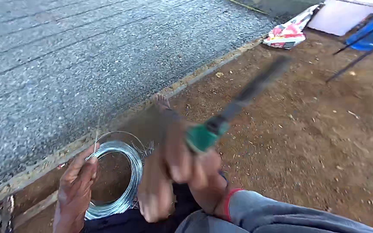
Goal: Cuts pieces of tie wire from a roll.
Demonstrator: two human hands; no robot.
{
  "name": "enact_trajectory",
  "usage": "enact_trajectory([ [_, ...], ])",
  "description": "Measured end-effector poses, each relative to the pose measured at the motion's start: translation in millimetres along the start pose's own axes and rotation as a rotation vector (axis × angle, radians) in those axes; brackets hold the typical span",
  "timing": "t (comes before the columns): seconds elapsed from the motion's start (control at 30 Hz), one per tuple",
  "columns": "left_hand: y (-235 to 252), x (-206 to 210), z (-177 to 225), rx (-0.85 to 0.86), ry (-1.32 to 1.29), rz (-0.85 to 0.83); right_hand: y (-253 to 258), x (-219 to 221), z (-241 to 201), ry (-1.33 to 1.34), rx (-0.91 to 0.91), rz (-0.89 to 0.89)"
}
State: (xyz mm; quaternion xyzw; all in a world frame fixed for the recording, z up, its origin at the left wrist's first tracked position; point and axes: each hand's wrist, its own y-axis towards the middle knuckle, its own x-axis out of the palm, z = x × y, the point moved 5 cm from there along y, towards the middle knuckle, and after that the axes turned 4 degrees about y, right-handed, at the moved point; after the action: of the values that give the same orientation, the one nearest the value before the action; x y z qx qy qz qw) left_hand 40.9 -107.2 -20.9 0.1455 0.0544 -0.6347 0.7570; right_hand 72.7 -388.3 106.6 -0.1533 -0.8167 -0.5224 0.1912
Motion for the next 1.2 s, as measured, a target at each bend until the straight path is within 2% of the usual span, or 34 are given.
enact_trajectory([
  [0.2, 2.0, -2.9, -6.0, 0.034, -0.173, -0.014, 5.1, -75.4, 43.1, -0.175, 0.243, 0.416],
  [0.3, 2.5, -1.3, -3.4, 0.041, -0.15, 0.011, -3.6, -105.8, 67.6, -0.242, 0.403, 0.627],
  [0.4, 2.5, 3.7, -2.4, 0.047, -0.114, -0.008, -15.1, -125.2, 92.2, -0.273, 0.495, 0.734],
  [0.53, 1.5, 12.5, -5.2, 0.042, -0.119, -0.075, -19.4, -130.3, 120.5, -0.213, 0.582, 0.718],
  [0.67, 0.6, 28.6, -5.7, 0.059, -0.116, -0.162, -20.3, -124.1, 127.8, -0.17, 0.611, 0.683],
  [0.97, -7.4, 23.1, -3.2, 0.071, -0.078, -0.155, -18.7, -113.1, 121.4, -0.162, 0.56, 0.644],
  [1.2, -8.5, 24.9, 3.5, 0.109, -0.097, -0.15, -13.4, -106.7, 117.3, -0.184, 0.431, 0.615],
])
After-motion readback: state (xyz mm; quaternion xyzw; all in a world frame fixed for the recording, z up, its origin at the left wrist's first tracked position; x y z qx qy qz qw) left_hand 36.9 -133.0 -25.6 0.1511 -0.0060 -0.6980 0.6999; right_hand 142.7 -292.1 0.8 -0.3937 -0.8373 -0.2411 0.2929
